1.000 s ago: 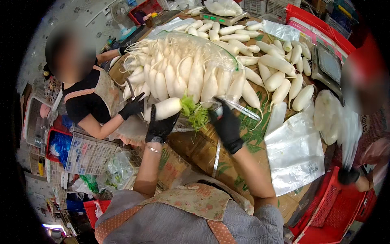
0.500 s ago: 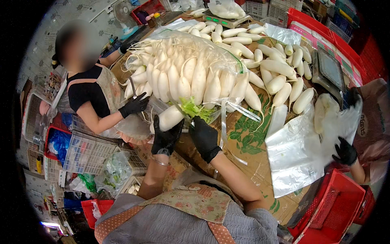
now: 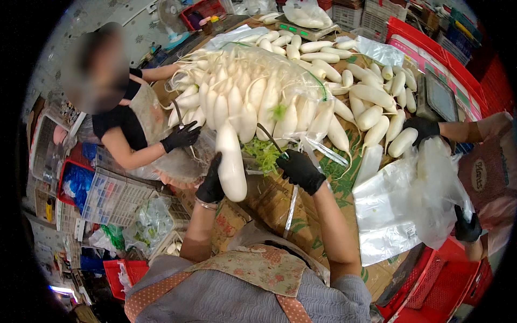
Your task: The person peels white radishes using a curved knife, removing the green tops and outer skin. The peeled radishes are placed on a table, and the green peels are collected in a plastic bag.
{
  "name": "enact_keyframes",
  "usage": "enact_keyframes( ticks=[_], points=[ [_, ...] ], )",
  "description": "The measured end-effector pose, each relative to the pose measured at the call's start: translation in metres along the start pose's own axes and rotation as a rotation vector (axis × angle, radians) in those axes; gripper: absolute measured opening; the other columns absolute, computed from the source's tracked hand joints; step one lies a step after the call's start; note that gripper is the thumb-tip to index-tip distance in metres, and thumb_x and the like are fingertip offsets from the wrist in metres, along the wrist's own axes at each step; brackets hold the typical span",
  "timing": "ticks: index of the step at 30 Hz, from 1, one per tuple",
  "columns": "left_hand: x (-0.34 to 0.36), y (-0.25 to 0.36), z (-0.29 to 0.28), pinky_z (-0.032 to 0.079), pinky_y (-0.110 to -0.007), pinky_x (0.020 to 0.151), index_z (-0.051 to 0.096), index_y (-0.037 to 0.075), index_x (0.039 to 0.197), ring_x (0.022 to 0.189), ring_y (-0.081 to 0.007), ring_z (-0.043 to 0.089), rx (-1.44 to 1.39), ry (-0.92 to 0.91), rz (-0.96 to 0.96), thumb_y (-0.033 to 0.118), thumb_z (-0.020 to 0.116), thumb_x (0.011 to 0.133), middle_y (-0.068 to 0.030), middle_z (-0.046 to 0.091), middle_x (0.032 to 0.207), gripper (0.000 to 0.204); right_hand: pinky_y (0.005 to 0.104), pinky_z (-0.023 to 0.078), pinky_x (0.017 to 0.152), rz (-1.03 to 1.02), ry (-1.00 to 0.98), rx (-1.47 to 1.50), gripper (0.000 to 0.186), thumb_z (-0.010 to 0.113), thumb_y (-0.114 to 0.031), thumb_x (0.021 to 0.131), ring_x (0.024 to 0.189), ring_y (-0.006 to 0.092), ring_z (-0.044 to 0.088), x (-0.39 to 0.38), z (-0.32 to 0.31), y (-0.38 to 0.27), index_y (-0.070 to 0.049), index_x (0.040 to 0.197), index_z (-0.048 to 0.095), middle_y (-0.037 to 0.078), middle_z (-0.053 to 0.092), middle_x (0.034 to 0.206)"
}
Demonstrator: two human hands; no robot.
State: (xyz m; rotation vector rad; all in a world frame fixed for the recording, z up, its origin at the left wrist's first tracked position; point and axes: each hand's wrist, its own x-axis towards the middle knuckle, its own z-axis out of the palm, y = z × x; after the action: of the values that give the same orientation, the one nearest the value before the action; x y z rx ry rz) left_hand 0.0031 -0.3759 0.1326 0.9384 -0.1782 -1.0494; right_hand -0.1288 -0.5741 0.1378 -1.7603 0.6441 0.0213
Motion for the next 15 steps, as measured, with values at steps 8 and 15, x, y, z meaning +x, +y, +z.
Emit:
enact_keyframes(
  ticks=[8, 15],
  points=[
    [-0.002, -0.018, 0.013, 0.044, -0.033, 0.080, 0.035, 0.004, 0.124, 0.093, -0.0193, 0.052, 0.294, -0.207, -0.030, 0.024, 0.066, 0.071, -0.0072, 0.051, 0.106, 0.065, 0.0289, 0.044, 0.048, -0.357, 0.535, 0.151, 0.021, 0.058, -0.019, 0.078, 0.053, 0.0175, 0.058, -0.053, -0.002, 0.032, -0.004, 0.093, 0.056, 0.009, 0.058, 0.060],
    [0.001, -0.019, 0.029, 0.040, -0.033, 0.085, 0.041, 0.002, 0.119, 0.099, -0.0226, 0.049, 1.061, -0.174, 0.455, 0.022, 0.074, 0.063, -0.0108, 0.051, 0.108, 0.068, 0.0358, 0.046, 0.053, -0.582, 0.466, -0.536, 0.021, 0.062, -0.024, 0.071, 0.058, 0.0275, 0.058, -0.057, -0.016, 0.009, -0.012, 0.088, 0.059, 0.012, 0.059, 0.064]
  ],
)
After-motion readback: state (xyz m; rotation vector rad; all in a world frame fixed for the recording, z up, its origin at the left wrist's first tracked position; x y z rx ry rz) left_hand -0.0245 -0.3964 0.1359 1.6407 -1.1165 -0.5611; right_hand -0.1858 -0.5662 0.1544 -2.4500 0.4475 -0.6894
